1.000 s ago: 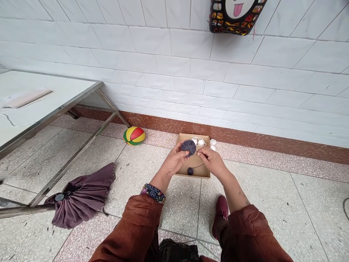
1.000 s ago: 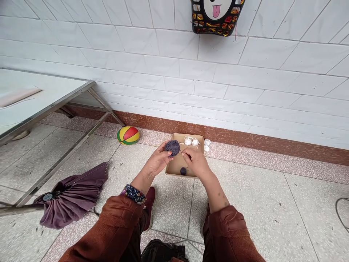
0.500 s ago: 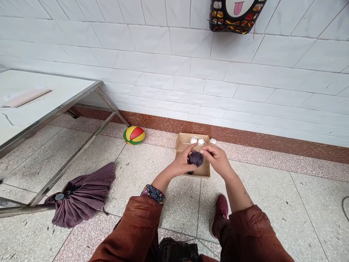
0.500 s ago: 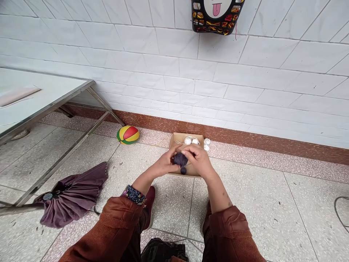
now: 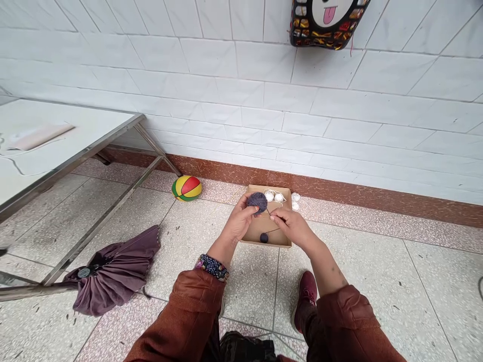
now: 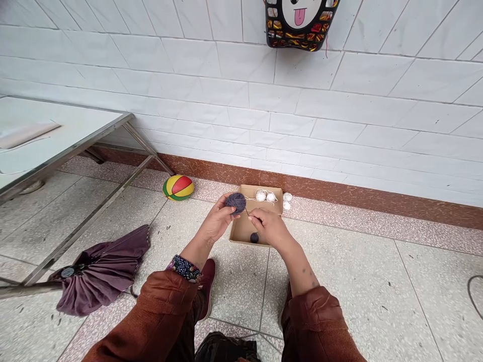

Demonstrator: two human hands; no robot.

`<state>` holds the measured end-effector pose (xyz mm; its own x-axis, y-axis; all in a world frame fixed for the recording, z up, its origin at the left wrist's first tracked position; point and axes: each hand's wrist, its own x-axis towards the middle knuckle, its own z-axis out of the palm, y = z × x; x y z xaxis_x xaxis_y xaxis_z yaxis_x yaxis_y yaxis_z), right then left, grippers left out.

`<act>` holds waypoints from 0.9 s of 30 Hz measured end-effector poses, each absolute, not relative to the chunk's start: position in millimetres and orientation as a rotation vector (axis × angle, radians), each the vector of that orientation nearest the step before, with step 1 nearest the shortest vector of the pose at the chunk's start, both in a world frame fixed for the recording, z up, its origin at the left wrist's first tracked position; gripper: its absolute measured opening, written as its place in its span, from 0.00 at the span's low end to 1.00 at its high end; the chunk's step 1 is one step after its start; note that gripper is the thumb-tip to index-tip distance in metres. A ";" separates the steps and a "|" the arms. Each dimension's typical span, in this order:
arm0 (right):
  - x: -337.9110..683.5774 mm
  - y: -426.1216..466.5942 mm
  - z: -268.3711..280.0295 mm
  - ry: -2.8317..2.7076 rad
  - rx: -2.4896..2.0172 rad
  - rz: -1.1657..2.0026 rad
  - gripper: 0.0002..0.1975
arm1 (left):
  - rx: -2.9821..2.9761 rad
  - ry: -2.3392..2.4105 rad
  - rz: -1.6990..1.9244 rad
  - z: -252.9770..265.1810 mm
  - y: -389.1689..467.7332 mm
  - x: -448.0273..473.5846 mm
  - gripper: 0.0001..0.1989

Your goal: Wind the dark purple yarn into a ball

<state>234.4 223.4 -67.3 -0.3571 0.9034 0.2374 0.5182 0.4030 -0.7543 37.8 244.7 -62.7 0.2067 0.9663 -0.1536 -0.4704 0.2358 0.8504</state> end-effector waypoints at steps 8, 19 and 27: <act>231.1 210.6 -35.0 -2.084 -0.974 0.880 0.09 | 1.134 1.154 1.189 -75.2 250.6 37.2 0.25; 248.8 226.8 -57.0 -1.714 -1.242 0.670 0.09 | 1.253 0.525 0.691 -63.3 229.8 43.6 0.47; 240.9 226.5 -72.1 -1.893 -1.260 0.726 0.10 | 0.682 0.602 1.057 -66.4 241.2 37.9 0.26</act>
<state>240.9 226.5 -72.1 -0.2471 0.9318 0.2659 0.5150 0.3588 -0.7785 37.9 241.2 -66.4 0.3727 0.9202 -0.1197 -0.5720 0.3293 0.7512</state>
